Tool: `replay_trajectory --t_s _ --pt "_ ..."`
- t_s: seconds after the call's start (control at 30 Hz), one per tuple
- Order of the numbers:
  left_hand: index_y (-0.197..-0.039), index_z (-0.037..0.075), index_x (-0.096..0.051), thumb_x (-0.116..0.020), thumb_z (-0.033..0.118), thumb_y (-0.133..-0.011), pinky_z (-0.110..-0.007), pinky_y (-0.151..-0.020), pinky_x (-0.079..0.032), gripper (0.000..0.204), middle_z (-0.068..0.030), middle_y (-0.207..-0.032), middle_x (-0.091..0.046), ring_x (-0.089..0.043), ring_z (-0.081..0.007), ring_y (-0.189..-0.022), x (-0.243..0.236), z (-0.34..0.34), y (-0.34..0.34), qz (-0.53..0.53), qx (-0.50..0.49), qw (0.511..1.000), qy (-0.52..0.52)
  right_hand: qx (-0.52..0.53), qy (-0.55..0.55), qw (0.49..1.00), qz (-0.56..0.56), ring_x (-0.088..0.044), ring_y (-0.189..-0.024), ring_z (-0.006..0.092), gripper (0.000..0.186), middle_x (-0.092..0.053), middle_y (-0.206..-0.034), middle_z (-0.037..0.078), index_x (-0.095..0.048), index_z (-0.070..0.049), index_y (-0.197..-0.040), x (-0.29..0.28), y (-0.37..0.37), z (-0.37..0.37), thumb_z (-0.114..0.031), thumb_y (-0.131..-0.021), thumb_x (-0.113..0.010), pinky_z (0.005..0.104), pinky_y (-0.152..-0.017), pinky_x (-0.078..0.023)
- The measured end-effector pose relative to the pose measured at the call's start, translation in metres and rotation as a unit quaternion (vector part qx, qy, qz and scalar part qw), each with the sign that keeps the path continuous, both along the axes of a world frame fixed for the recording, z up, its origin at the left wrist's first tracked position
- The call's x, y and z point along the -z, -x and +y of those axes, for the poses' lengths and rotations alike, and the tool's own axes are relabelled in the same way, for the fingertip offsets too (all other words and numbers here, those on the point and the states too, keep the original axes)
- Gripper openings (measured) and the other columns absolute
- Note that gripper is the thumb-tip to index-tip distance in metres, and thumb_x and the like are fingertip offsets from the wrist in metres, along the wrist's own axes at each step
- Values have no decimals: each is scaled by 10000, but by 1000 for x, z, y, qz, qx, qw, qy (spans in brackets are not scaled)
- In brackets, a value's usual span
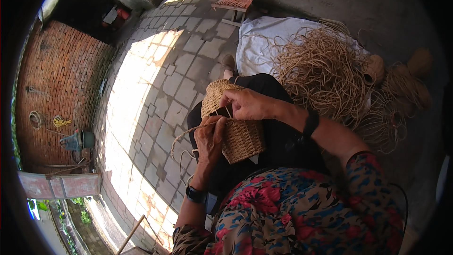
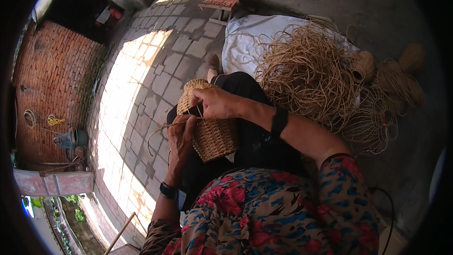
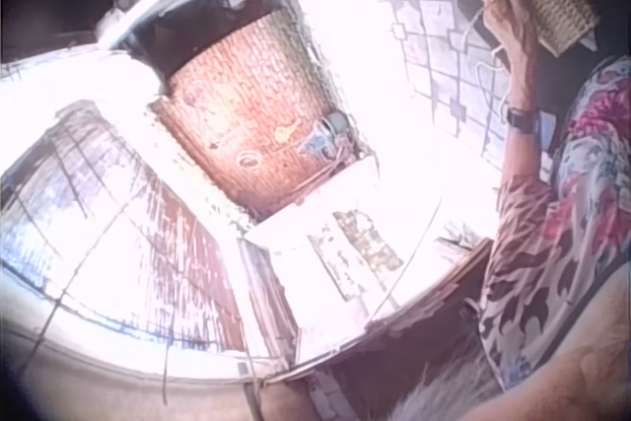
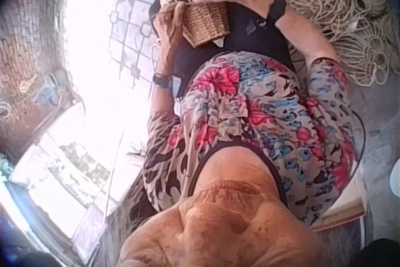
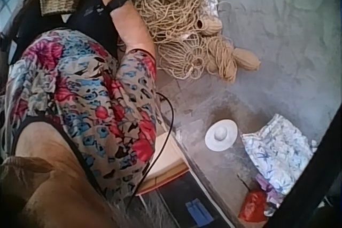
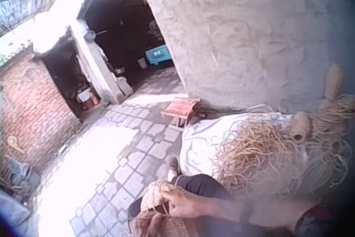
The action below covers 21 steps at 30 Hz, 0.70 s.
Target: Weaving a straw basket using thin strips of material.
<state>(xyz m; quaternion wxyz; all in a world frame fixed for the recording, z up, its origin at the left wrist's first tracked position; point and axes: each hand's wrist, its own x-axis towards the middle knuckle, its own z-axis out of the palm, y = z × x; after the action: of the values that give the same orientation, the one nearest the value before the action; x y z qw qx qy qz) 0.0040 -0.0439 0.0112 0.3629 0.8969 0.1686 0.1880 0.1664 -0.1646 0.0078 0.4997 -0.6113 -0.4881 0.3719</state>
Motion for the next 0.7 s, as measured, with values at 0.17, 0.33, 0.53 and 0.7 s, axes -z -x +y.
replay_trajectory --t_s 0.17,0.33,0.53,0.7 --pt "-897 -20 -676 -621 176 -908 -329 -644 -484 204 -133 -795 -636 -645 -251 -699 3 1 -1 -2 2 1000 -3 -4 28 999 -18 -553 -713 117 370 -560 -821 35 -511 -17 -1135 7 -3 14 0 -769 -563 272 -641 -454" --pt "-896 -4 -682 -647 146 -879 -336 -641 -498 155 -129 -786 -649 -657 -249 -689 -1 0 -1 5 10 999 -36 1 55 998 -36 -549 -742 110 370 -554 -863 37 -511 -30 -1140 7 -3 14 19 -774 -532 284 -663 -457" --pt "-887 -18 -676 -650 98 -855 -316 -654 -509 122 -121 -783 -659 -666 -239 -701 2 7 7 -21 24 998 53 14 -2 998 62 -612 -793 124 317 -612 -832 55 -499 -20 -1122 16 5 -4 20 -808 -500 273 -709 -477" --pt "-871 -27 -652 -625 96 -865 -302 -644 -502 126 -93 -773 -663 -648 -180 -700 -4 19 9 31 71 996 46 125 -141 982 15 -679 -800 204 192 -643 -820 125 -518 -2 -993 22 28 -15 62 -824 -454 311 -721 -515"
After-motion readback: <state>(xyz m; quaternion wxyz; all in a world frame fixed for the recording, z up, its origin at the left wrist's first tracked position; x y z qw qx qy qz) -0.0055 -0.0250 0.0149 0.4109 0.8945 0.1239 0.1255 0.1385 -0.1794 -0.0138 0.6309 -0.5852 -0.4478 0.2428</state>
